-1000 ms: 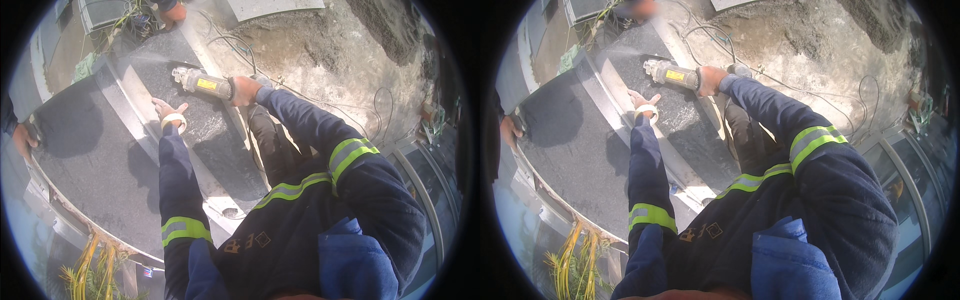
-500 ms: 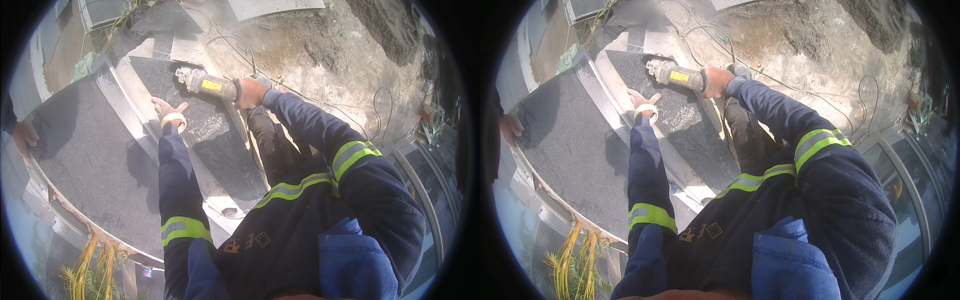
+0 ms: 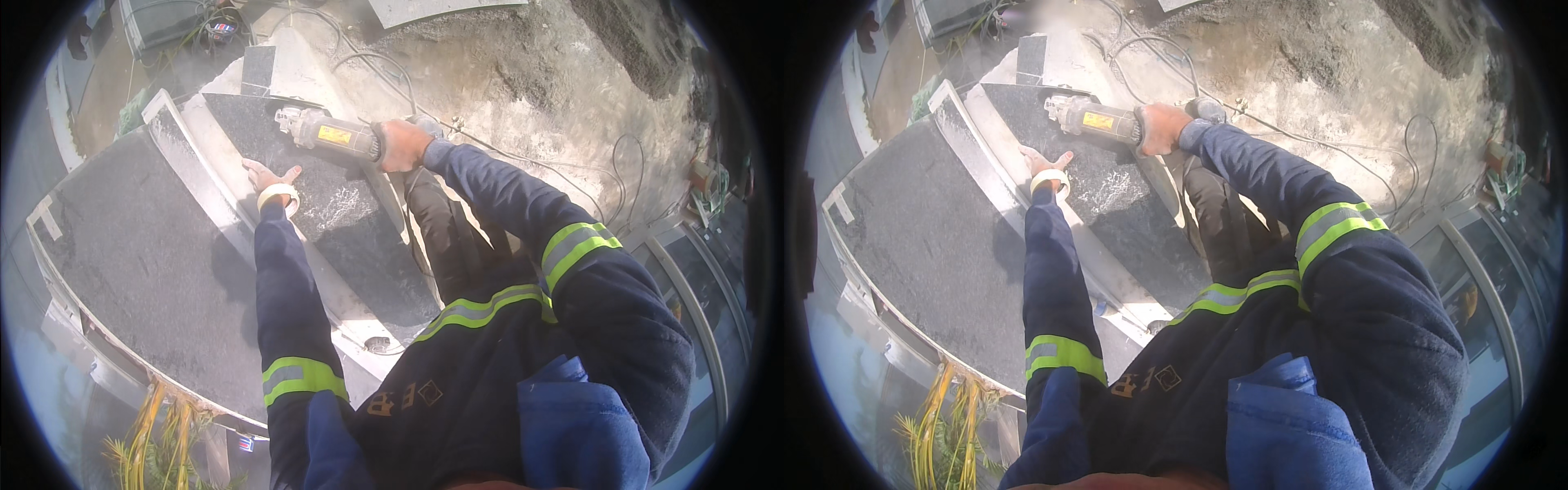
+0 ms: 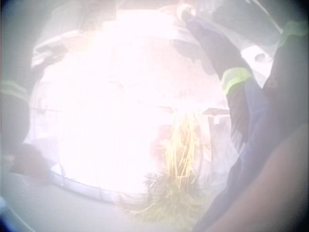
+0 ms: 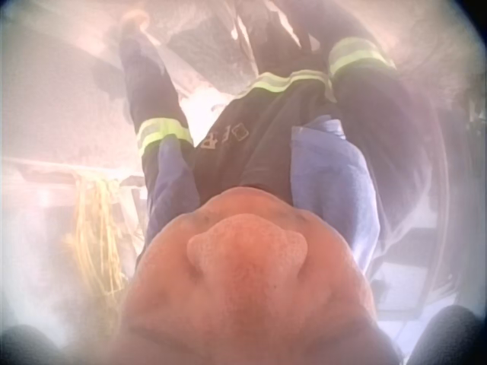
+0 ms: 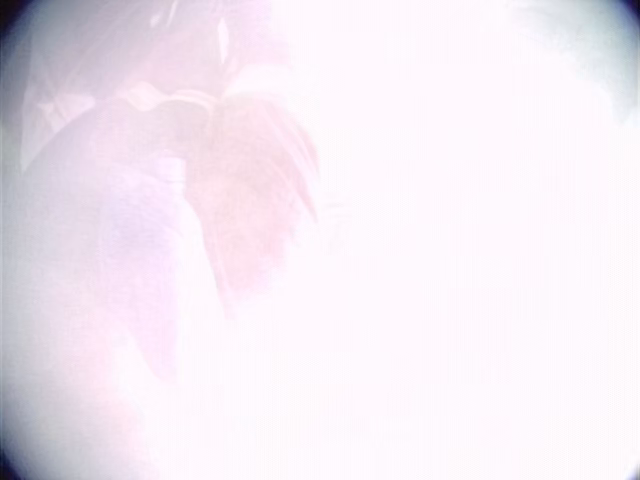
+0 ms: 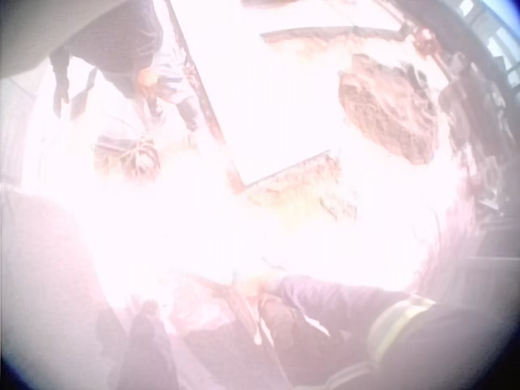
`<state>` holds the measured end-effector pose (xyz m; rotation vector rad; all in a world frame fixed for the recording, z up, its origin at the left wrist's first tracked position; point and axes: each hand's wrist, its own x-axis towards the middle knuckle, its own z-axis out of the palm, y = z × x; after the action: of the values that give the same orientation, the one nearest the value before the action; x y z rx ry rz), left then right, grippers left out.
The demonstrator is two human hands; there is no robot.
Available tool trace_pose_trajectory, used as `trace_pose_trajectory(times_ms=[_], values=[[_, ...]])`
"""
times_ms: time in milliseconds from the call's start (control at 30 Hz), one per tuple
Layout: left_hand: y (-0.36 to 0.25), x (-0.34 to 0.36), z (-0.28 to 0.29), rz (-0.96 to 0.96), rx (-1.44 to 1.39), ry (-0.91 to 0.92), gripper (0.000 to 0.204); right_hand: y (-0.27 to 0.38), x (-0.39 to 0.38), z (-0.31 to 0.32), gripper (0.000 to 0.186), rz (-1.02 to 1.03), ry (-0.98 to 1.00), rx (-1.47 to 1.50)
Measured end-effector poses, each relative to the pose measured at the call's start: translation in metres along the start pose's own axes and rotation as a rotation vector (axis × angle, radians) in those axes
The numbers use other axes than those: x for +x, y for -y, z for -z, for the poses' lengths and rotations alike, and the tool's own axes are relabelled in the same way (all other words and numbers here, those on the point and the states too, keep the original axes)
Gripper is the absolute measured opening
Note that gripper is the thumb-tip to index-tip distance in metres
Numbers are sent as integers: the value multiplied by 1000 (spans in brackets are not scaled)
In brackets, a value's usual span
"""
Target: The person uses an angle grinder to cut and shape large stone slabs on a construction site. They reposition the slabs and continue cutting along marked lines while other workers are visible nearby.
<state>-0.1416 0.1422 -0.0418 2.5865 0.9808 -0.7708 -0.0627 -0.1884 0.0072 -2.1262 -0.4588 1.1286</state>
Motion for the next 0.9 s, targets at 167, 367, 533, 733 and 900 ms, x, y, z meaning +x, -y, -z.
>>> trace_pose_trajectory(times_ms=[167,367,533,733,900], values=[[-9,-8,7,-20,42,-26,146,0,2,-2,54,-3,0,11],[-15,-8,11,67,23,52,146,0,0,2,53,-1,24,17],[-3,-4,5,3,60,30,145,-3,-1,3,54,10,36,40],[-20,-15,17,-7,75,26,144,-8,-18,9,53,38,-4,5],[-30,-33,24,-30,90,-16,142,0,-26,5,52,-31,9,-14]])
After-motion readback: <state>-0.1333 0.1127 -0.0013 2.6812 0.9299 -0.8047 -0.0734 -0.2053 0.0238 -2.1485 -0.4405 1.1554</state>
